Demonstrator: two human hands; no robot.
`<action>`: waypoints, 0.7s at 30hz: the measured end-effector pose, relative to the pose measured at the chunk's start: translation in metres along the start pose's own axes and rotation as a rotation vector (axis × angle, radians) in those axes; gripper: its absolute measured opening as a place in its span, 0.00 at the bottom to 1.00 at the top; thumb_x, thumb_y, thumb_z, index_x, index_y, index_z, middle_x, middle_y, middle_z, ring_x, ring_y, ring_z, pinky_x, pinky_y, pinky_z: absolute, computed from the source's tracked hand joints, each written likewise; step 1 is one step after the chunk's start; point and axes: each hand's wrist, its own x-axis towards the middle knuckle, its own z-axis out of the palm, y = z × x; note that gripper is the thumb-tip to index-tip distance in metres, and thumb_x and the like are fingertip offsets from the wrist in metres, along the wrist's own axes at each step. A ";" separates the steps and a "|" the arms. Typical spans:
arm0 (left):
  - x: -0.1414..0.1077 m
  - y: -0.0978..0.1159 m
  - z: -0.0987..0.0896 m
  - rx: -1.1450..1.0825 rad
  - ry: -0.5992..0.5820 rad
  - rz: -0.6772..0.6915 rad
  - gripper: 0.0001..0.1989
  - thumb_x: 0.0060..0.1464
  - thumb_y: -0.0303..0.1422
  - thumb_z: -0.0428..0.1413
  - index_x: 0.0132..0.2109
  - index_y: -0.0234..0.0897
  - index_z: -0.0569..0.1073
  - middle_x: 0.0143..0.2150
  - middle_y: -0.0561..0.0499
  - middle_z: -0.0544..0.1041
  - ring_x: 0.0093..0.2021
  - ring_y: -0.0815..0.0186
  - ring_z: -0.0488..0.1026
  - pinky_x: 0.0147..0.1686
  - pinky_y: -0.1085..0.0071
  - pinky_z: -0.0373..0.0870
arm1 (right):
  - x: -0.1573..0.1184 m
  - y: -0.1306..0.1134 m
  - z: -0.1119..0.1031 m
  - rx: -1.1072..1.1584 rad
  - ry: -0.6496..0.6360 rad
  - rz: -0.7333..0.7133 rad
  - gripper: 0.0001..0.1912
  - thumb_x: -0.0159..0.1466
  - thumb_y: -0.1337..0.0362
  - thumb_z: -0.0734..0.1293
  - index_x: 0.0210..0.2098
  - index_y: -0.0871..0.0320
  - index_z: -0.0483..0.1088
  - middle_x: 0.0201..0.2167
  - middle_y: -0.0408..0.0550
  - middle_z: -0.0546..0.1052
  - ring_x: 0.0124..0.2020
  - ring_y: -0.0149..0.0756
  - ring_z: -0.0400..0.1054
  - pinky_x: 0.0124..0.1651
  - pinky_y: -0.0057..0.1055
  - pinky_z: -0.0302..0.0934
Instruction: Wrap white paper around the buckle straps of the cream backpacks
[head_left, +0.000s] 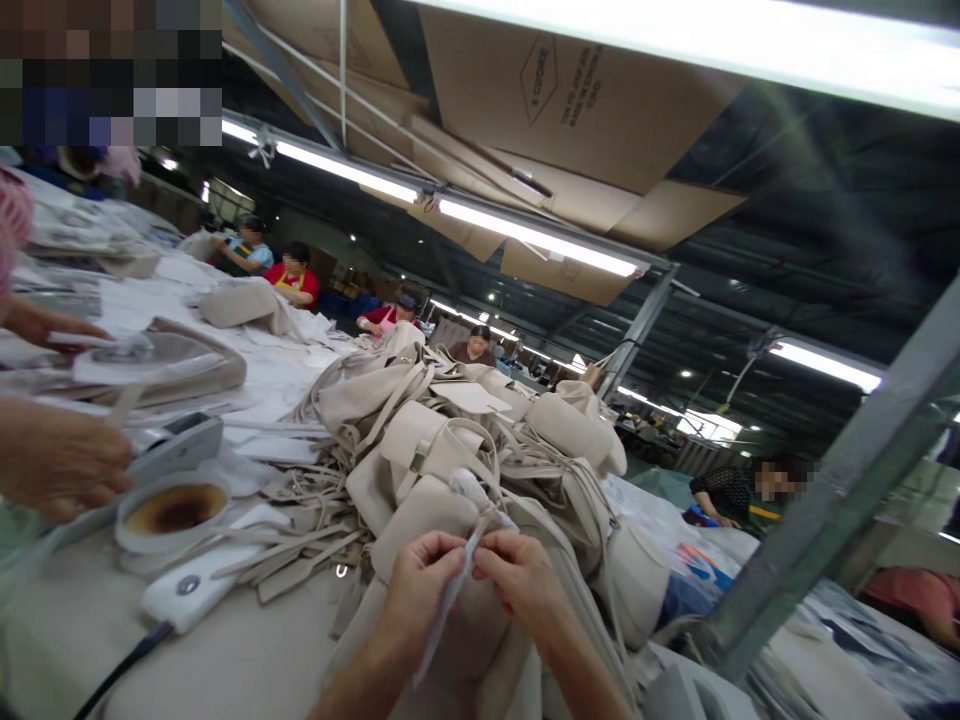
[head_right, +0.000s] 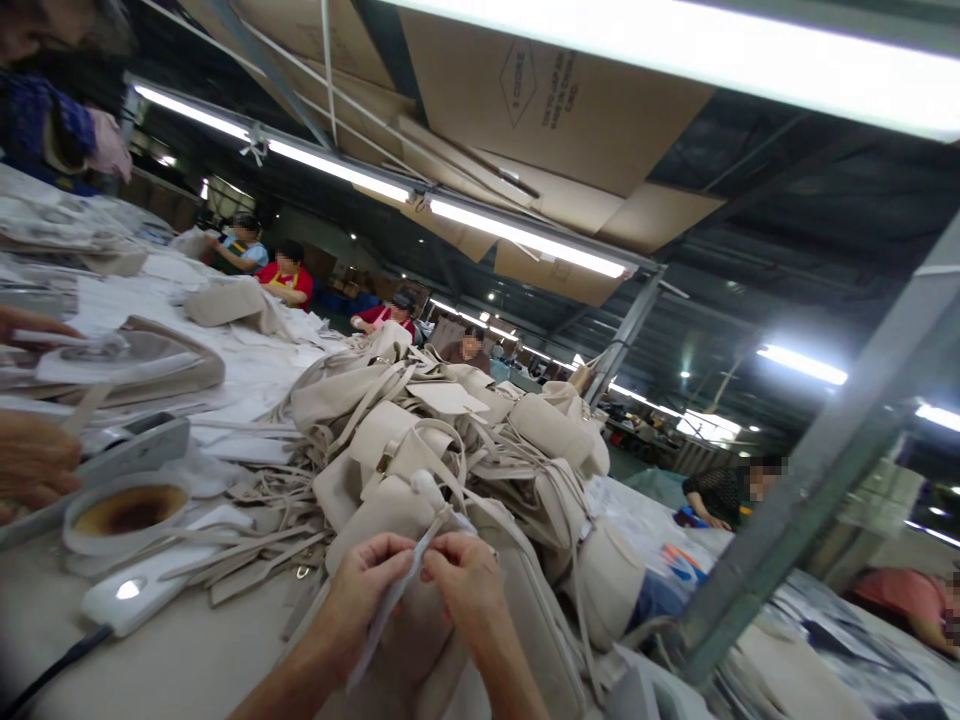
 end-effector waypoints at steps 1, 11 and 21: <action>0.001 -0.001 0.000 -0.033 0.014 -0.009 0.13 0.41 0.41 0.60 0.29 0.35 0.74 0.20 0.56 0.69 0.19 0.72 0.59 0.18 0.76 0.56 | 0.000 0.000 0.002 0.018 0.016 -0.009 0.15 0.49 0.54 0.62 0.28 0.58 0.72 0.16 0.38 0.66 0.14 0.27 0.53 0.17 0.27 0.51; 0.007 -0.024 0.001 -0.329 0.034 -0.004 0.22 0.34 0.39 0.69 0.28 0.39 0.63 0.20 0.61 0.67 0.19 0.75 0.61 0.21 0.78 0.57 | -0.008 -0.002 0.014 0.725 -0.080 0.077 0.18 0.43 0.65 0.70 0.35 0.57 0.69 0.24 0.37 0.71 0.16 0.18 0.47 0.18 0.20 0.36; 0.014 -0.021 -0.018 -0.487 -0.173 -0.292 0.17 0.35 0.26 0.70 0.32 0.33 0.72 0.22 0.57 0.73 0.18 0.75 0.67 0.20 0.79 0.62 | 0.002 0.017 0.022 0.765 -0.190 0.016 0.33 0.46 0.52 0.80 0.46 0.57 0.71 0.25 0.41 0.77 0.16 0.22 0.57 0.18 0.22 0.50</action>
